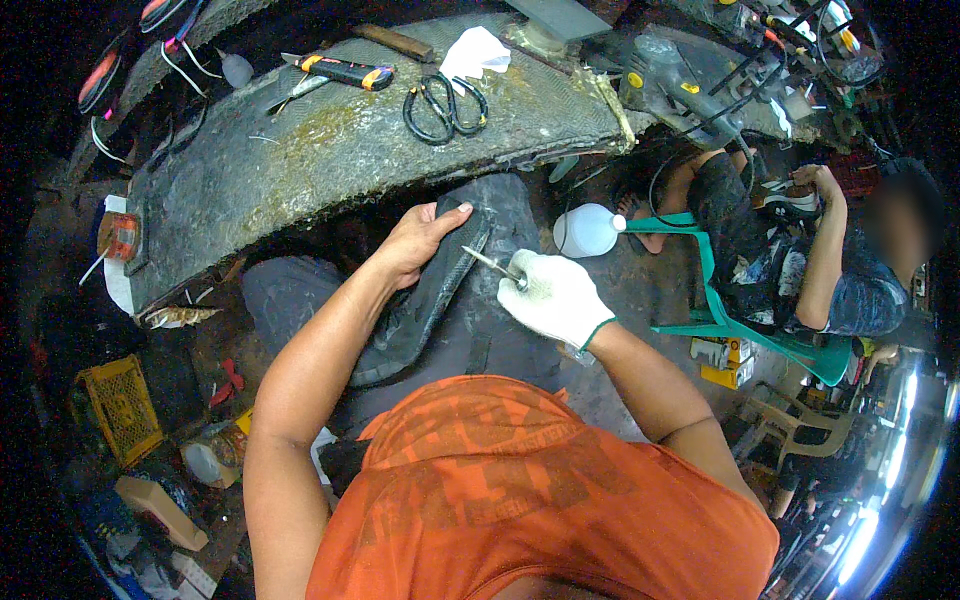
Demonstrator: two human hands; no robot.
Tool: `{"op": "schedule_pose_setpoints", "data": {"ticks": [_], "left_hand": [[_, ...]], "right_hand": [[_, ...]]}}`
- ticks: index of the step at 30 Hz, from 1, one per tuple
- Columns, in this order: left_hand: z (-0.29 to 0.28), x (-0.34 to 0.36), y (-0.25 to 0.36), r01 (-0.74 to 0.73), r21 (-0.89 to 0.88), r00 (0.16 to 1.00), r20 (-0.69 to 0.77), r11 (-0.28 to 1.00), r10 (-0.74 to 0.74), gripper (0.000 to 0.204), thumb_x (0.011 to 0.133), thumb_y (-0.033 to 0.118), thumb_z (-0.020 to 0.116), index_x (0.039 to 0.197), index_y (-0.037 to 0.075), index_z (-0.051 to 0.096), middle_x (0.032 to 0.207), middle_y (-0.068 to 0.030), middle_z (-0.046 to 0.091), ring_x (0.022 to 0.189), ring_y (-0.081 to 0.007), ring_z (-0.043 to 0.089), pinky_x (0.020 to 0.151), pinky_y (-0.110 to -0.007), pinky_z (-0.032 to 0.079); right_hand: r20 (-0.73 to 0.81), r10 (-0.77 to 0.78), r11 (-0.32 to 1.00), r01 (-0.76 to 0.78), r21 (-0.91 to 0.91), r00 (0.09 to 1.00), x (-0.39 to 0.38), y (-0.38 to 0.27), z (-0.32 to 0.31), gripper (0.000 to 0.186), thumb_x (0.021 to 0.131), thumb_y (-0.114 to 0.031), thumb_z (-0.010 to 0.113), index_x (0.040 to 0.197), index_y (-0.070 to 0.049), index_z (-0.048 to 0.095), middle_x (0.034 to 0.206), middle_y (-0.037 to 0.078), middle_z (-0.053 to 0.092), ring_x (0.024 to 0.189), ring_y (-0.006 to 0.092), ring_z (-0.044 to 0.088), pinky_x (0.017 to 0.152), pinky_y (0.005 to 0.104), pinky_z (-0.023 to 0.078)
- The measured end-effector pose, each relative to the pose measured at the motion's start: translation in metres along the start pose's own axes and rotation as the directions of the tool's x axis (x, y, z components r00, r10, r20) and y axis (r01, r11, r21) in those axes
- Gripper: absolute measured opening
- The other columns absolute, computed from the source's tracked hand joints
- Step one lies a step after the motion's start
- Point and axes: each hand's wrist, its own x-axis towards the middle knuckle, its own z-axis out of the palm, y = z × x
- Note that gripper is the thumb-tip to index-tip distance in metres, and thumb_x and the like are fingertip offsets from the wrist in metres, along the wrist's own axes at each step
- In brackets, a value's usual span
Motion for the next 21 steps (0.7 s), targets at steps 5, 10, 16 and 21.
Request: {"op": "schedule_pose_setpoints", "data": {"ticks": [5, 10, 16, 21], "left_hand": [[0.000, -0.001, 0.000, -0.003, -0.052, 0.998, 0.059, 0.999, 0.006, 0.029, 0.108, 0.029, 0.072, 0.121, 0.003, 0.073, 0.106, -0.0046, 0.080, 0.087, -0.0123, 0.075, 0.080, -0.031, 0.062], [-0.018, -0.022, 0.015, -0.042, 0.014, 0.971, 0.238, 0.999, 0.037, 0.039, 0.102, 0.023, 0.081, 0.133, 0.002, 0.067, 0.107, -0.0048, 0.080, 0.090, -0.0115, 0.075, 0.084, -0.030, 0.062], [-0.033, -0.033, 0.033, -0.012, 0.225, 0.971, 0.237, 0.974, -0.043, 0.027, 0.100, 0.016, 0.081, 0.121, 0.003, 0.070, 0.102, -0.0037, 0.080, 0.083, -0.0103, 0.075, 0.076, -0.028, 0.063], [-0.030, -0.037, 0.006, 0.044, -0.035, 0.978, 0.207, 0.998, -0.036, 0.025, 0.103, 0.018, 0.078, 0.122, 0.005, 0.070, 0.106, -0.0035, 0.079, 0.085, -0.0104, 0.077, 0.077, -0.029, 0.064]], "right_hand": [[-0.036, -0.008, 0.996, 0.011, 0.090, 0.999, 0.005, 0.010, 0.000, 0.036, 0.095, -0.042, 0.069, 0.099, -0.007, 0.071, 0.090, 0.024, 0.074, 0.088, 0.0465, 0.074, 0.079, 0.0532, 0.059], [-0.091, 0.035, 0.939, -0.002, 0.345, 0.995, 0.002, 0.021, 0.005, 0.037, 0.098, -0.042, 0.073, 0.097, -0.005, 0.070, 0.084, 0.019, 0.070, 0.076, 0.0340, 0.068, 0.073, 0.0446, 0.055], [-0.028, 0.014, 0.846, 0.003, 0.533, 1.000, -0.006, 0.017, 0.010, 0.037, 0.099, -0.040, 0.075, 0.097, -0.003, 0.069, 0.082, 0.016, 0.067, 0.073, 0.0259, 0.062, 0.069, 0.0410, 0.052], [0.047, 0.027, 0.862, -0.047, 0.505, 0.999, -0.006, 0.011, 0.007, 0.039, 0.098, -0.040, 0.075, 0.100, -0.002, 0.071, 0.085, 0.017, 0.069, 0.076, 0.0275, 0.066, 0.072, 0.0414, 0.054]]}}
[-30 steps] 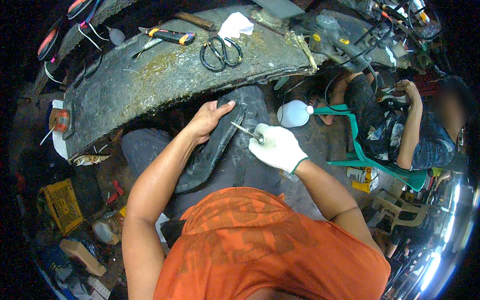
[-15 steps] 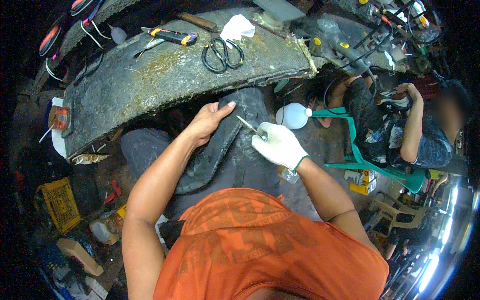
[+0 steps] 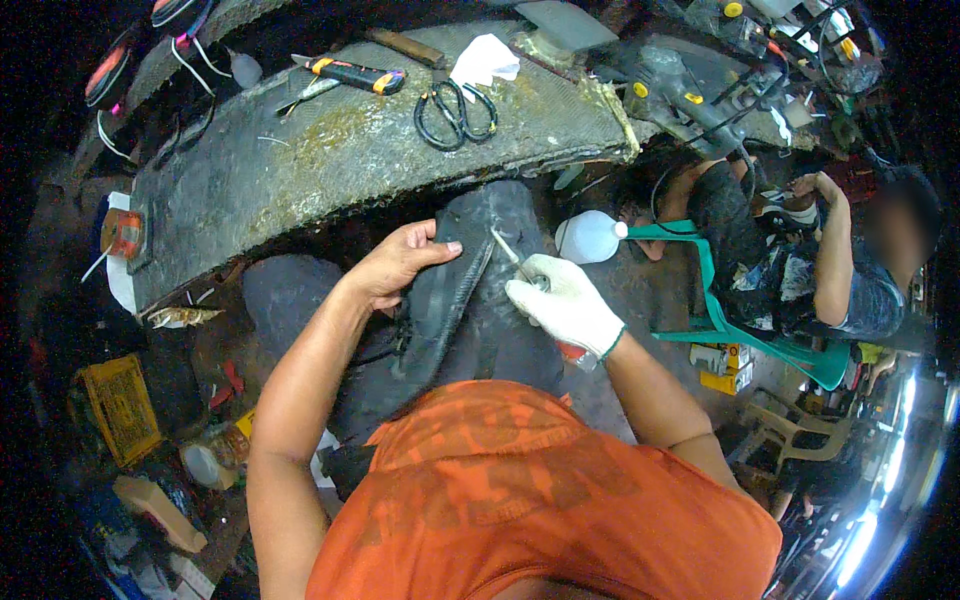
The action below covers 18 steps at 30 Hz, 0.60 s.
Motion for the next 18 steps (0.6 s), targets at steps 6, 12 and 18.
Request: {"op": "schedule_pose_setpoints", "data": {"ticks": [6, 12, 18], "left_hand": [[-0.008, 0.003, -0.015, -0.117, -0.140, 0.991, 0.042, 0.983, 0.124, 0.035, 0.100, 0.018, 0.082, 0.130, 0.004, 0.068, 0.114, -0.0045, 0.079, 0.093, -0.0122, 0.077, 0.086, -0.031, 0.064], [-0.005, -0.002, -0.017, -0.132, -0.098, 0.988, -0.091, 0.986, 0.124, 0.030, 0.102, 0.015, 0.080, 0.127, 0.003, 0.069, 0.114, -0.0053, 0.079, 0.095, -0.0127, 0.076, 0.089, -0.032, 0.063], [-0.005, 0.006, -0.026, -0.192, -0.081, 0.978, -0.100, 0.978, 0.184, 0.025, 0.105, 0.018, 0.076, 0.123, 0.003, 0.069, 0.110, -0.0050, 0.080, 0.090, -0.0113, 0.076, 0.083, -0.030, 0.063]], "right_hand": [[-0.020, -0.060, 0.983, 0.056, -0.174, 0.998, -0.003, -0.005, 0.005, 0.042, 0.097, -0.045, 0.074, 0.101, -0.003, 0.072, 0.089, 0.020, 0.072, 0.082, 0.0356, 0.072, 0.076, 0.0444, 0.057], [-0.007, -0.006, 0.954, 0.003, -0.299, 1.000, 0.001, -0.013, 0.006, 0.040, 0.096, -0.045, 0.073, 0.101, -0.005, 0.072, 0.091, 0.022, 0.074, 0.084, 0.0410, 0.073, 0.077, 0.0472, 0.057], [0.020, -0.011, 0.925, 0.017, -0.379, 1.000, 0.007, -0.020, 0.004, 0.041, 0.095, -0.046, 0.071, 0.099, -0.005, 0.071, 0.091, 0.023, 0.075, 0.087, 0.0441, 0.074, 0.078, 0.0508, 0.058]]}}
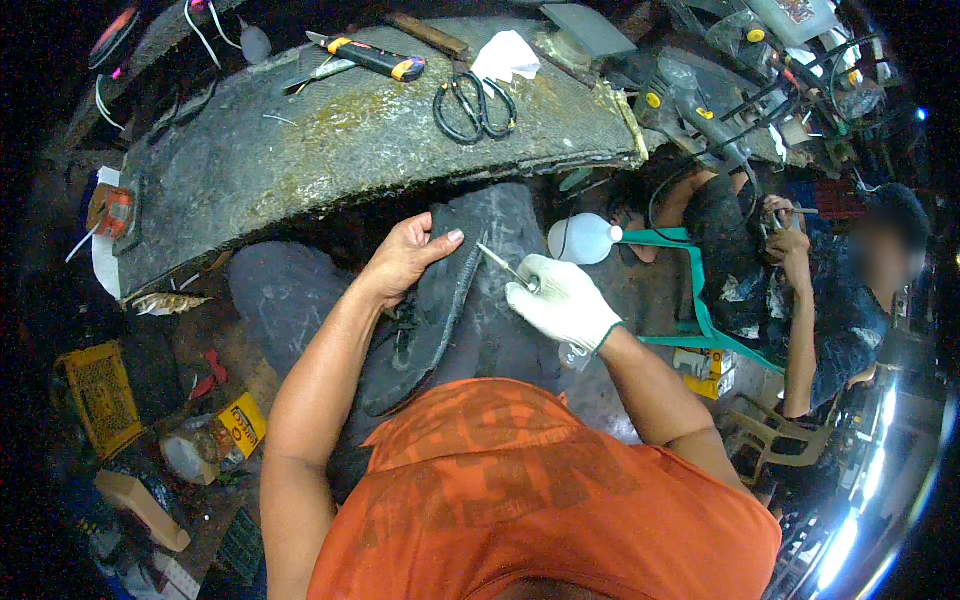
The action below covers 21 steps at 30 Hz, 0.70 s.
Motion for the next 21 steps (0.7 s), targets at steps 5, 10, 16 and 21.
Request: {"op": "schedule_pose_setpoints", "data": {"ticks": [5, 10, 16, 21], "left_hand": [[0.001, 0.005, -0.003, 0.003, 0.049, 0.999, -0.032, 0.999, -0.002, 0.023, 0.107, 0.019, 0.075, 0.122, 0.003, 0.069, 0.107, -0.0047, 0.079, 0.087, -0.0101, 0.075, 0.079, -0.029, 0.063], [0.004, 0.005, -0.003, 0.000, 0.072, 0.999, -0.048, 0.997, 0.004, 0.022, 0.107, 0.020, 0.074, 0.120, 0.003, 0.069, 0.106, -0.0042, 0.079, 0.086, -0.0095, 0.074, 0.078, -0.029, 0.062], [0.004, 0.005, -0.002, -0.005, 0.096, 0.998, -0.060, 0.995, 0.010, 0.022, 0.107, 0.021, 0.074, 0.120, 0.003, 0.069, 0.106, -0.0043, 0.079, 0.087, -0.0095, 0.074, 0.078, -0.029, 0.062], [0.004, 0.004, 0.000, -0.007, 0.113, 0.999, -0.042, 0.994, 0.012, 0.023, 0.108, 0.021, 0.074, 0.121, 0.003, 0.069, 0.107, -0.0047, 0.079, 0.088, -0.0098, 0.074, 0.080, -0.029, 0.062]], "right_hand": [[0.018, 0.027, 0.993, -0.025, -0.116, 0.999, 0.003, -0.007, 0.001, 0.037, 0.095, -0.043, 0.068, 0.101, -0.007, 0.071, 0.090, 0.024, 0.075, 0.087, 0.0475, 0.074, 0.079, 0.0539, 0.058], [0.037, 0.048, 0.987, -0.042, -0.157, 0.998, 0.001, -0.014, 0.001, 0.034, 0.095, -0.037, 0.069, 0.099, -0.003, 0.069, 0.087, 0.024, 0.072, 0.085, 0.0457, 0.073, 0.076, 0.0503, 0.056], [0.047, 0.022, 0.974, -0.011, -0.225, 0.999, 0.001, -0.015, 0.003, 0.031, 0.094, -0.036, 0.068, 0.098, -0.005, 0.068, 0.086, 0.023, 0.072, 0.084, 0.0459, 0.072, 0.076, 0.0510, 0.057], [0.029, -0.028, 0.965, 0.034, -0.261, 0.999, 0.000, -0.013, 0.008, 0.029, 0.094, -0.035, 0.068, 0.097, -0.006, 0.068, 0.086, 0.022, 0.072, 0.084, 0.0450, 0.073, 0.076, 0.0510, 0.058]]}}
